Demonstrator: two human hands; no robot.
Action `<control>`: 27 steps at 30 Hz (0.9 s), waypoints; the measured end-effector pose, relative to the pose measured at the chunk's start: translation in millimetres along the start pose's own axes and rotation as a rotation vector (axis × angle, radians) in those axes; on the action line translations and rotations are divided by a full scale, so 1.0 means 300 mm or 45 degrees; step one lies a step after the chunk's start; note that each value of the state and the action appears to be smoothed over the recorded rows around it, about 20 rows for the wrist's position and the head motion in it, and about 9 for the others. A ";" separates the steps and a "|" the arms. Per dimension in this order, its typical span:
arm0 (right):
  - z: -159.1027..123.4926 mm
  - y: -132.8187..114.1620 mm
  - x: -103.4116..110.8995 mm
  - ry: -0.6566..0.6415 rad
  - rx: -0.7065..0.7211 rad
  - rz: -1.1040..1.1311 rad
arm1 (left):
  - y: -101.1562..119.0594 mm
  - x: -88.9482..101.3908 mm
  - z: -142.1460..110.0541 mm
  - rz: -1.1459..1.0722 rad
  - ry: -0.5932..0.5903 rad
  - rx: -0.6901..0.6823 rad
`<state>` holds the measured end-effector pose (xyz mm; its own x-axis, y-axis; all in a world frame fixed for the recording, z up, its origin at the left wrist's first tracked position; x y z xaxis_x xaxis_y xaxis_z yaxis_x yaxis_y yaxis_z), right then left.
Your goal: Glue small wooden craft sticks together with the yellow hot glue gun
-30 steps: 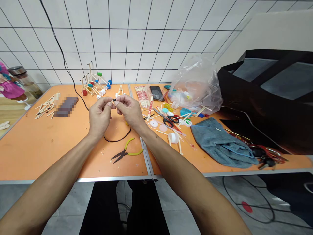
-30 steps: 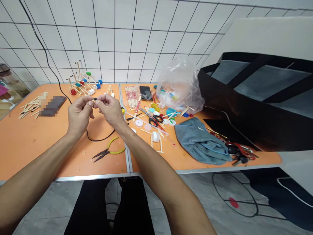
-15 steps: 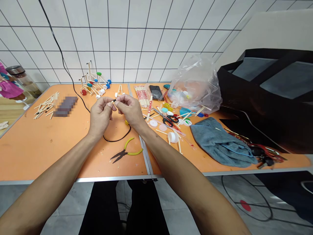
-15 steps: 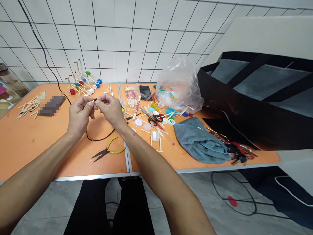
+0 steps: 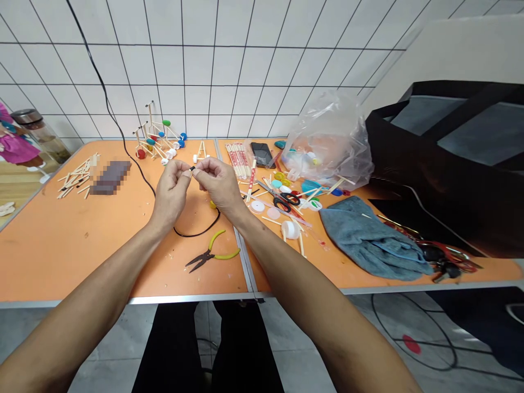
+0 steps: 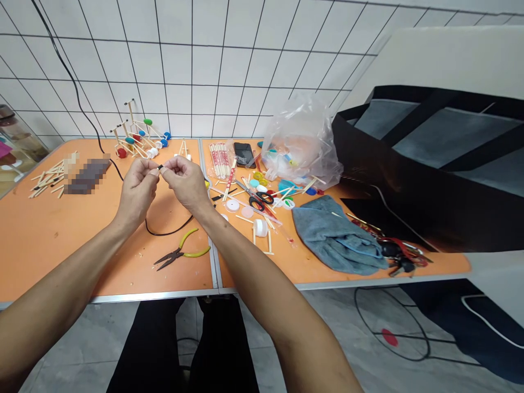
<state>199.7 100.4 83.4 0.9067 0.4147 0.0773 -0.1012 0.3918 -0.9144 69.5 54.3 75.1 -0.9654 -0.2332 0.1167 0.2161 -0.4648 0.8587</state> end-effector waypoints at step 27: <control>0.005 0.017 -0.015 -0.036 0.017 0.026 | -0.041 -0.017 0.001 -0.610 0.004 0.307</control>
<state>194.4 101.8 79.0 0.8925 0.4457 0.0698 -0.1254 0.3937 -0.9107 71.7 61.4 64.0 -0.9470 -0.0457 -0.3180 -0.2890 -0.3105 0.9056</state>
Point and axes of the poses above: each hand's wrist, its own z-axis towards the middle knuckle, its own x-axis out of the back of the hand, y = z × x, the point moved 10 cm from there along z, towards the middle knuckle, and after that the axes turned 8 degrees about -y, right-handed, at the moved point
